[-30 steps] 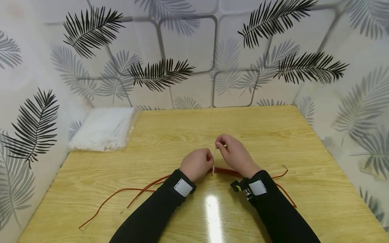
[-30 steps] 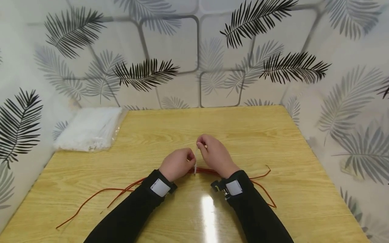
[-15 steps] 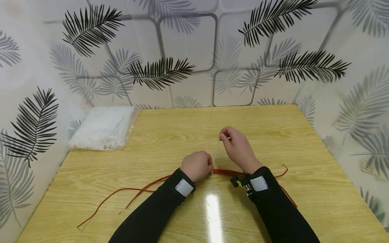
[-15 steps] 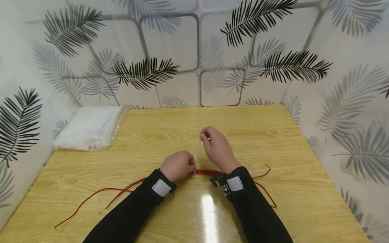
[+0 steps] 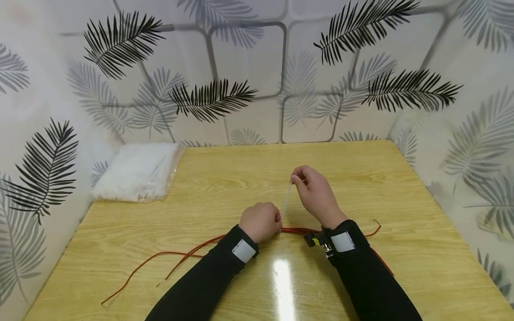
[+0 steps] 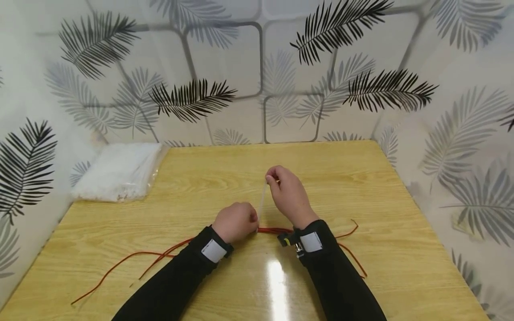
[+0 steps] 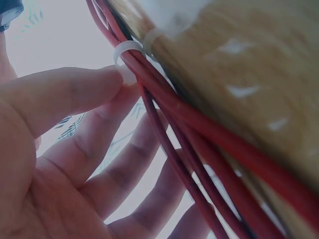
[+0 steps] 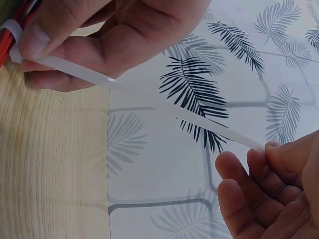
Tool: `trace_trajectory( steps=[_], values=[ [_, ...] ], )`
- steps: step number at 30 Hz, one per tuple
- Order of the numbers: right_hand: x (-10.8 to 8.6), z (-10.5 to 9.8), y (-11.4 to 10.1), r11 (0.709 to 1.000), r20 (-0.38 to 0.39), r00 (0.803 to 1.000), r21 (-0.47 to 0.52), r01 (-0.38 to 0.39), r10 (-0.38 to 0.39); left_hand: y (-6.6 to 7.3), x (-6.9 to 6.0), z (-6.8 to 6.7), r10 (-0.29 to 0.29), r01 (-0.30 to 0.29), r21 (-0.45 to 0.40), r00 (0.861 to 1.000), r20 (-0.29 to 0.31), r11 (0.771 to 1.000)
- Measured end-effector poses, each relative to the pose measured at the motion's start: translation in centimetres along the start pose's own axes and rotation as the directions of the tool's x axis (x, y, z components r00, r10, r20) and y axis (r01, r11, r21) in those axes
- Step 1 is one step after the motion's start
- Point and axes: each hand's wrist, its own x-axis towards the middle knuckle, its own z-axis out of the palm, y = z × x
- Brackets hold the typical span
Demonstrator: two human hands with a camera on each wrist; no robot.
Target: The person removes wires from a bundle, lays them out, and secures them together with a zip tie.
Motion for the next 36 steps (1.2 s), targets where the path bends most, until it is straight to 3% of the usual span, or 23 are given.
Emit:
trace_trajectory(
  steps=[10,16,23,26,29,33,36],
  values=[
    [0.1,0.7,-0.1,0.999,0.013,0.999,0.022,-0.034,0.034,-0.1,0.0,0.0,0.000,0.000,0.008,1.000,0.008,1.000],
    [0.0,1.4,-0.3,0.999,-0.003,0.999,-0.019,-0.033,0.033,-0.1,-0.2,-0.1,-0.013,0.014,0.034,1.000,-0.010,0.999],
    [-0.3,-1.0,-1.9,0.998,-0.010,0.998,-0.028,-0.055,0.055,-0.2,-0.1,-0.2,-0.033,0.034,0.057,0.999,-0.018,0.998],
    [-0.9,-1.5,-2.5,0.994,0.078,0.996,-0.102,-0.031,0.040,-0.2,0.0,-0.1,-0.040,0.041,0.077,0.999,-0.022,0.996],
    [-1.8,-1.0,-2.5,0.972,0.240,0.971,-0.228,0.053,0.003,-0.2,0.2,0.0,-0.044,0.047,0.112,0.999,-0.023,0.993],
    [-2.6,0.3,-1.8,0.907,0.427,0.903,-0.362,0.215,-0.044,-0.1,0.3,0.1,-0.057,0.062,0.150,0.998,-0.039,0.987],
    [-3.1,1.1,-1.0,0.862,0.502,0.862,-0.404,0.307,-0.071,-0.2,0.2,0.1,-0.064,0.071,0.170,0.997,-0.049,0.983]
  ],
)
